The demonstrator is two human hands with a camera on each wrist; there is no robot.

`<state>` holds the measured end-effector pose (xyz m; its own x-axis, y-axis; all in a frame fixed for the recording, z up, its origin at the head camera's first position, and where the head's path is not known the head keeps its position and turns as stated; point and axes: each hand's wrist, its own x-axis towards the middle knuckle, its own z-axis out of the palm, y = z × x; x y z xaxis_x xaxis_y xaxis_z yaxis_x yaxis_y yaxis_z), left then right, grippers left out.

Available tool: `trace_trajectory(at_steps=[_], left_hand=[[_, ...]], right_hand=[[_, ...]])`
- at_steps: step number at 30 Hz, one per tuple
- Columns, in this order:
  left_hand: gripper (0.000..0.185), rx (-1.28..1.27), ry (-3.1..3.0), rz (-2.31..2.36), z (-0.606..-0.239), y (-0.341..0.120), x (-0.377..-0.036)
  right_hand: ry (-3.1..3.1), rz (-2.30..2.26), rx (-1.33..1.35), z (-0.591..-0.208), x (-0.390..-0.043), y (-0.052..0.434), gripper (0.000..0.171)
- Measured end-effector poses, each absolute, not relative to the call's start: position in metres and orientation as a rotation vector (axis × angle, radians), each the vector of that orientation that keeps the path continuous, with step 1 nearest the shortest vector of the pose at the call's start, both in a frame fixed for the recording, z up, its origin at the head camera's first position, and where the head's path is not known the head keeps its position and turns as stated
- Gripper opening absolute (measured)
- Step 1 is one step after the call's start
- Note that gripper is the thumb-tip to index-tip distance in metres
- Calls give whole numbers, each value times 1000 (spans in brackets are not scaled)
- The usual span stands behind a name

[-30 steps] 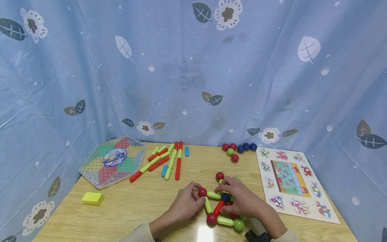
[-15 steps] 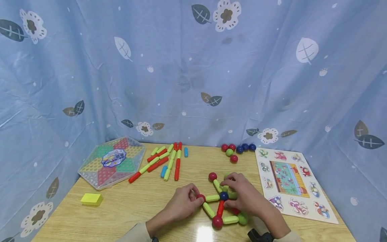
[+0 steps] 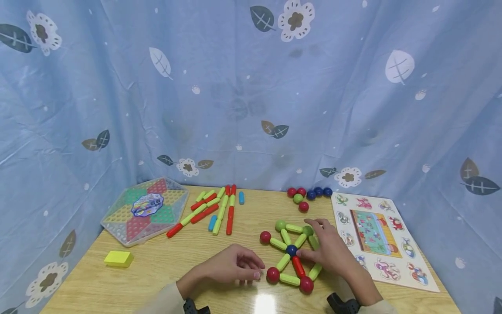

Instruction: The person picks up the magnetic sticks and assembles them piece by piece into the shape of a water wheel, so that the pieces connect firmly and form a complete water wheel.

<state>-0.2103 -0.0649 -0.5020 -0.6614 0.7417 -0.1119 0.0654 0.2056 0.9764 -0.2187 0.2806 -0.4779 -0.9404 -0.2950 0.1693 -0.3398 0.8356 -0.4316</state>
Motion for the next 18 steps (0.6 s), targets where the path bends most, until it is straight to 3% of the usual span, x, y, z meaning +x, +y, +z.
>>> trace_trajectory(at_steps=[9,14,18], left_hand=[[49,841,1676,1825,-497,-160,-243],[48,697,1998,1843,-492,-194,-265],[38,451,2339,1736,-494,-197,-279]], right_hand=[[-2876,1101,429,-499,-227,290,74],[-2842,1252,336,-508,-230,292,63],[-2787,1387,311,-512,-232,292,58]])
